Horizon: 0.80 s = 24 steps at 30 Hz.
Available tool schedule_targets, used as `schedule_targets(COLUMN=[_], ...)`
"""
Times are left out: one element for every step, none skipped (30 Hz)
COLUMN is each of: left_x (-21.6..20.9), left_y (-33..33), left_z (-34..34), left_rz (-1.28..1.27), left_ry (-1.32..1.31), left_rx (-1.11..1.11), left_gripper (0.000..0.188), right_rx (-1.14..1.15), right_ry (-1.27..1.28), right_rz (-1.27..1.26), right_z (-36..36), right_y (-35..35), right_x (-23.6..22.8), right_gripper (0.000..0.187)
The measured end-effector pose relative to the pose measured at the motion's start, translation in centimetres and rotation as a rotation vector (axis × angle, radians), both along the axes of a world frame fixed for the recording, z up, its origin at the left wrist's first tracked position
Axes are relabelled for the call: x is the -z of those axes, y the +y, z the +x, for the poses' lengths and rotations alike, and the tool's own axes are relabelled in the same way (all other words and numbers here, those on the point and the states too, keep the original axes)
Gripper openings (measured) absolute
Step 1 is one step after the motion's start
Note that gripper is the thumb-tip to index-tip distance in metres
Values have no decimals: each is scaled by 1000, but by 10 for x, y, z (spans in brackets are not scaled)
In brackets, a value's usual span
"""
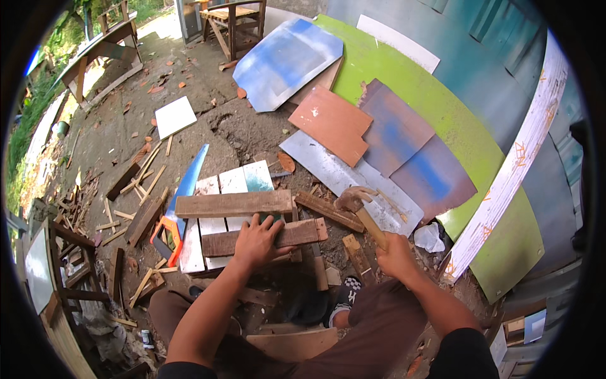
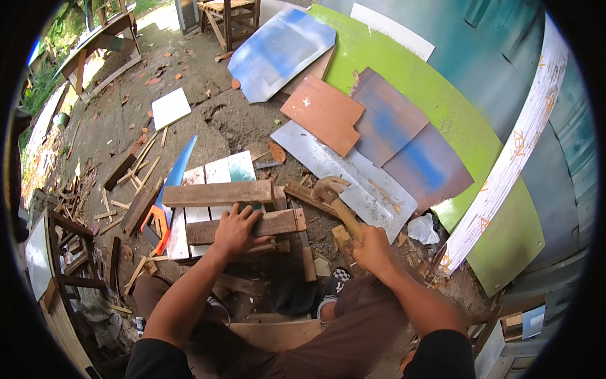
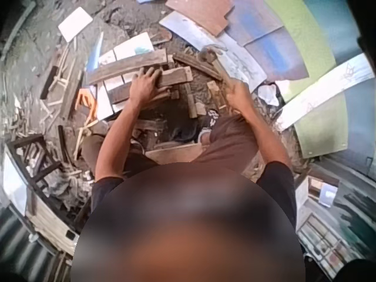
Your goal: The person sits on the ground and assembles small wooden pieces into a frame-like structure. They use a hammer to tap the pieces together and repeatedly check the fit of the joints.
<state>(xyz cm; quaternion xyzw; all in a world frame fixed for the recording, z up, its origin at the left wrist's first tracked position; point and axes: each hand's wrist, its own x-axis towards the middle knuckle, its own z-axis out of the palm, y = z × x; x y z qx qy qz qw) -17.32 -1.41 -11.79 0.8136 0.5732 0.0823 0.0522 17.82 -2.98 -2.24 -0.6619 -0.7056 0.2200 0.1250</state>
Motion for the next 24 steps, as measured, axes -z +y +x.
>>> schedule_targets(left_x=[1,3,5,6,8,10,11,12,12,11,10,8,6,4,1,0,-1,-1,-1,0,1,3,4,6], left_y=[1,-2,-2,-1,-2,-1,-1,-2,-2,-2,-1,-1,0,0,0,1,5,6,2,3,1,0,-2,-1], left_z=[1,1,0,0,-1,-1,-1,-2,-2,-2,-1,-1,0,3,3,4,5,6,7,7,6,6,5,4], left_rz=[46,12,-18,-28,-15,2,18,22,28,35,17,0,-24,-14,-18,-79,12,0,-90,-90,-4,2,4,-4], left_ry=[-31,-31,-19,-21,-36,-42,-49,-47,-45,-43,-38,-33,-15,-21,1,41,9,19,59,48,12,11,14,4], left_rx=[11,14,-11,-11,-7,-5,-4,-2,0,2,5,8,4,-4,6,-19,-39,-30,-10,-26,-23,-22,-17,-21], left_gripper=[74,74,75,75,75,75,75,75,75,74,75,75,75,75,75,75,75,75,76,76,76,76,76,76], right_rx=[39,154,123,126,120,128,215,248,258,272,118,94,6,10,-3,-3,17,25,46,112,111,174,136,212], right_ry=[113,183,260,271,327,387,459,528,605,566,384,192,-108,-207,-94,-48,-35,44,171,243,301,332,396,411], right_rz=[60,93,208,334,477,549,551,607,644,638,575,294,-101,-290,-199,-142,-22,59,174,146,275,326,486,494], right_z=[2,0,-2,-2,-6,-7,-15,-22,-26,-35,-41,-37,-36,-38,-35,-29,-22,-20,-21,-20,-25,-25,-27,-32], right_y=[4,5,10,10,16,14,13,11,9,3,-5,-13,-22,-22,-29,-29,-13,-8,-7,-4,1,3,4,5], right_x=[-14,-28,-47,-65,-75,-83,-78,-69,-56,-35,-16,-4,5,13,11,3,-10,-23,-34,-49,-58,-66,-68,-62], right_gripper=[28,28,25,22,21,23,23,23,24,28,31,33,36,30,29,28,27,28,27,24,22,22,21,22])
